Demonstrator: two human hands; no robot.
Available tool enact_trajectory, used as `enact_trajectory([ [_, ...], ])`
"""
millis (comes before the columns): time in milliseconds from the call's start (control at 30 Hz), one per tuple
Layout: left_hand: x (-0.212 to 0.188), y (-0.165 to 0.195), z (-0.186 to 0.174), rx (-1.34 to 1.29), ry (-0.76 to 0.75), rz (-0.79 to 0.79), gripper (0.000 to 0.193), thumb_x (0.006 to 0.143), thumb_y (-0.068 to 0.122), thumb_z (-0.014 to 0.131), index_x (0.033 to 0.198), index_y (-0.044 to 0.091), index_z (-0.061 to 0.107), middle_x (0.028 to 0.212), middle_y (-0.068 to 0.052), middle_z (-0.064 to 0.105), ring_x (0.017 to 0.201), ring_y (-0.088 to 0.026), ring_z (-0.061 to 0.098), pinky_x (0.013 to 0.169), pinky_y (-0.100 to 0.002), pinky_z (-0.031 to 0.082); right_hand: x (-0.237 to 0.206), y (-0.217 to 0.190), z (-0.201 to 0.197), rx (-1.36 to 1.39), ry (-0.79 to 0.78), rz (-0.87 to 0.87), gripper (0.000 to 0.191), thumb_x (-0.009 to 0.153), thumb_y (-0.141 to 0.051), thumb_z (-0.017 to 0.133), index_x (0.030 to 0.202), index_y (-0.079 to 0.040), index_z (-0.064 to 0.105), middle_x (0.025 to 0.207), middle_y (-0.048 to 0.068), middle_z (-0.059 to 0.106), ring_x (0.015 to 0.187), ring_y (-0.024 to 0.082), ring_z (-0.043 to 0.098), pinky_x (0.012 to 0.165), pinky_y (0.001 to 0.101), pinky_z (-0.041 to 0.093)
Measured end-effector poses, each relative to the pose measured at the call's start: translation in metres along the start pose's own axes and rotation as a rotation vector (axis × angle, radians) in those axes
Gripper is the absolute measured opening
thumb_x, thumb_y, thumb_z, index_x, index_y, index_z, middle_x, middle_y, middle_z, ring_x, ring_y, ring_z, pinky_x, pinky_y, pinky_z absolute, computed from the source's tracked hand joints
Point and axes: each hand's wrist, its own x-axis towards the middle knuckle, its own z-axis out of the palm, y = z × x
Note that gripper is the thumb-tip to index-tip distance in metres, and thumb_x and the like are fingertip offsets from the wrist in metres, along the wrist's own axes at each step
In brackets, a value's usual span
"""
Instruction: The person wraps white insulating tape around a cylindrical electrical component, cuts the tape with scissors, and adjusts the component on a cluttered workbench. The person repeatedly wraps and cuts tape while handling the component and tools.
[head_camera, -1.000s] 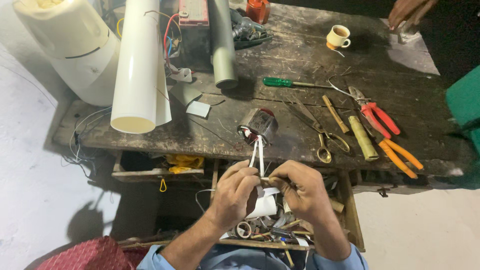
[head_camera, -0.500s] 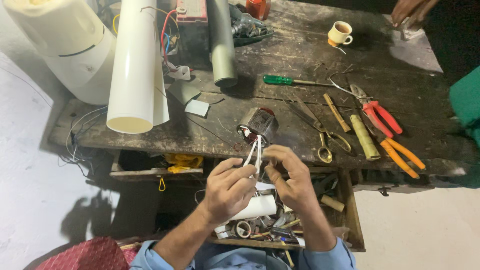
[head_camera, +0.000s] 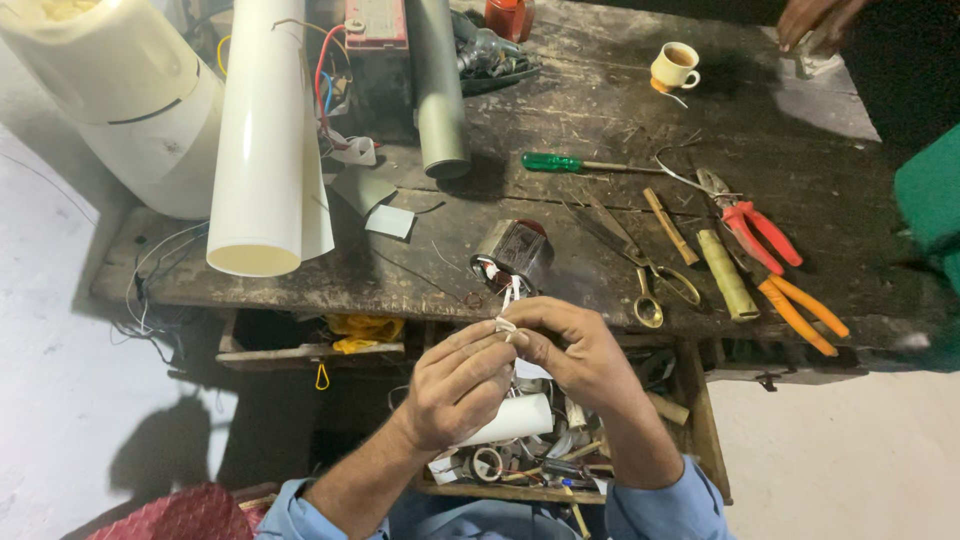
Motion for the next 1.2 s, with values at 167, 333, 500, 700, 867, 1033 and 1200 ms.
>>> enact_trajectory([
  [167,-0.007,0.0,0.009,-0.033,-0.012,-0.012,0.012,0.078,-0.004,0.076,0.079,-0.001,0.064,0.106,-0.014,0.07,0.105,-0.029,0.075,0.102,-0.047,0.061,-0.007,0.004,0.004,0.232,0.095,0.073,0.013,0.097,-0.01,0.07,0.099,0.003,0.073,0.105,0.007,0.072,0.093,0.011,0.064,0.08,0.0263,0.053],
  [333,-0.022,-0.006,0.02,-0.101,-0.025,-0.047,0.019,0.079,-0.001,0.074,0.073,0.004,0.057,0.111,-0.012,0.072,0.118,-0.032,0.072,0.105,-0.05,0.057,-0.016,0.009,0.015,0.312,0.313,0.051,0.014,0.1,-0.011,0.066,0.101,0.003,0.067,0.103,0.003,0.068,0.086,0.007,0.06,0.076,0.0232,0.05],
  [500,-0.041,-0.019,0.033,-0.118,-0.093,-0.093,0.026,0.084,0.002,0.076,0.074,0.005,0.052,0.114,-0.01,0.073,0.126,-0.033,0.067,0.107,-0.05,0.055,0.009,0.025,0.003,0.365,0.562,-0.022,0.016,0.106,-0.012,0.062,0.109,0.004,0.066,0.1,0.008,0.067,0.084,0.01,0.055,0.078,0.0239,0.044],
  [700,-0.054,-0.035,0.035,-0.178,-0.165,-0.164,0.017,0.077,0.003,0.073,0.084,0.003,0.058,0.11,-0.012,0.072,0.128,-0.035,0.063,0.111,-0.054,0.05,0.059,0.037,-0.008,0.541,0.539,-0.064,0.014,0.108,-0.016,0.056,0.109,-0.003,0.053,0.084,0.009,0.061,0.077,0.018,0.063,0.076,0.0318,0.054],
  [867,-0.068,-0.049,0.04,-0.208,-0.316,-0.104,0.018,0.071,0.008,0.075,0.079,0.01,0.058,0.089,-0.005,0.066,0.109,-0.031,0.066,0.098,-0.056,0.048,0.1,0.039,-0.007,0.68,0.462,-0.054,0.012,0.109,-0.018,0.053,0.109,-0.006,0.049,0.074,0.0,0.047,0.062,0.01,0.046,0.058,0.029,0.048],
  [1033,-0.086,-0.062,0.082,-0.529,-0.228,-0.609,0.016,0.083,0.007,0.072,0.079,0.004,0.057,0.073,-0.01,0.054,0.07,-0.03,0.056,0.067,-0.043,0.044,0.127,0.04,-0.011,0.527,0.374,-0.146,0.011,0.112,-0.015,0.053,0.109,-0.005,0.05,0.075,-0.002,0.043,0.062,0.005,0.038,0.052,0.0225,0.032],
  [1200,-0.105,-0.062,0.104,-0.645,0.02,-0.9,0.022,0.094,0.008,0.071,0.077,0.0,0.059,0.064,-0.011,0.055,0.057,-0.02,0.053,0.053,-0.035,0.041,0.141,0.044,-0.013,0.101,0.366,-0.215,0.004,0.11,-0.006,0.057,0.107,-0.004,0.055,0.073,-0.004,0.05,0.061,0.003,0.043,0.055,0.0224,0.035],
])
